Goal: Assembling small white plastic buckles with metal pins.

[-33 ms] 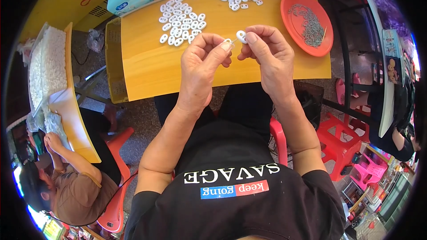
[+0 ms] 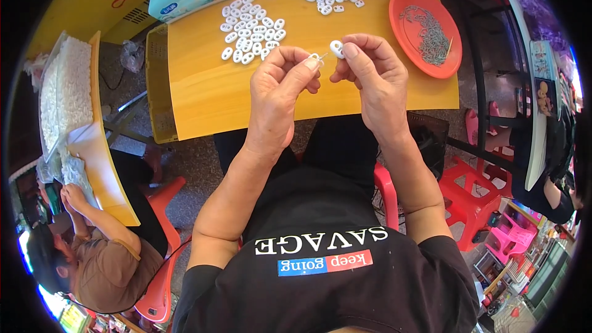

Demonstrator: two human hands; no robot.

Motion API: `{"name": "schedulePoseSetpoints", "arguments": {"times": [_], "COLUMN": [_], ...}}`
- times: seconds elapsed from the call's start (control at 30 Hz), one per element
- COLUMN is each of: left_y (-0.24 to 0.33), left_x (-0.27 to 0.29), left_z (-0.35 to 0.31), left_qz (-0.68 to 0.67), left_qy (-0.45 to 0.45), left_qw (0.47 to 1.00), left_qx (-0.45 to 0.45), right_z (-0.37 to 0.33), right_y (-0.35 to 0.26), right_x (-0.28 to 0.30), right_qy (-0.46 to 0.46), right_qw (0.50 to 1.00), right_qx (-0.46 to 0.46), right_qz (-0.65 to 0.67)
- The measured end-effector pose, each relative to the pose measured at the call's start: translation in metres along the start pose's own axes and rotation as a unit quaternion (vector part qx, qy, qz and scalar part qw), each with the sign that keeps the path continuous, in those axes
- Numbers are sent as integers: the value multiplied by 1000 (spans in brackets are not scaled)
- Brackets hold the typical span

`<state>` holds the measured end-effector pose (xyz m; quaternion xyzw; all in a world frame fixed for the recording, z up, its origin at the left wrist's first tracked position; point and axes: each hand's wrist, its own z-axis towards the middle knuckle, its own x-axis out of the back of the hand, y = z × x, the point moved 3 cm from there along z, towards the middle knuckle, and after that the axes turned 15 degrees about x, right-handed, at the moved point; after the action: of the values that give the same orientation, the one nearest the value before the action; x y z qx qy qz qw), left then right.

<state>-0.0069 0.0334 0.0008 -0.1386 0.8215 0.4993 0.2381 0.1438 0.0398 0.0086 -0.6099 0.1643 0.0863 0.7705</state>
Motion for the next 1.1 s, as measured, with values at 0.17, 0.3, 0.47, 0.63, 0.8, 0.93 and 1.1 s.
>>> {"name": "schedulePoseSetpoints", "arguments": {"times": [0.17,0.3,0.47,0.63,0.8,0.93,1.1], "left_y": [0,0,0,0,0,-1,-1], "left_x": [-1,-5,-5,-4,-7,-6,-5], "left_z": [-1,-1,-1,-1,-2,-3,-2], "left_qz": [2,8,-1,1,7,14,1], "left_qy": [1,5,8,12,27,35,36], "left_qw": [1000,1000,1000,1000,999,999,999], "left_qx": [3,3,-5,-9,-15,-21,-11], "right_z": [0,-1,-3,-2,-2,-3,-5], "right_y": [1,3,2,2,1,0,-1], "right_x": [-1,-3,-5,-5,-6,-7,-9], "right_qy": [24,18,-3,-14,-18,-19,-24], "right_qw": [1000,1000,999,998,996,994,993], "right_qx": [12,11,26,32,53,60,69], "right_qz": [-11,-5,-24,-43,-67,-85,-94]}}
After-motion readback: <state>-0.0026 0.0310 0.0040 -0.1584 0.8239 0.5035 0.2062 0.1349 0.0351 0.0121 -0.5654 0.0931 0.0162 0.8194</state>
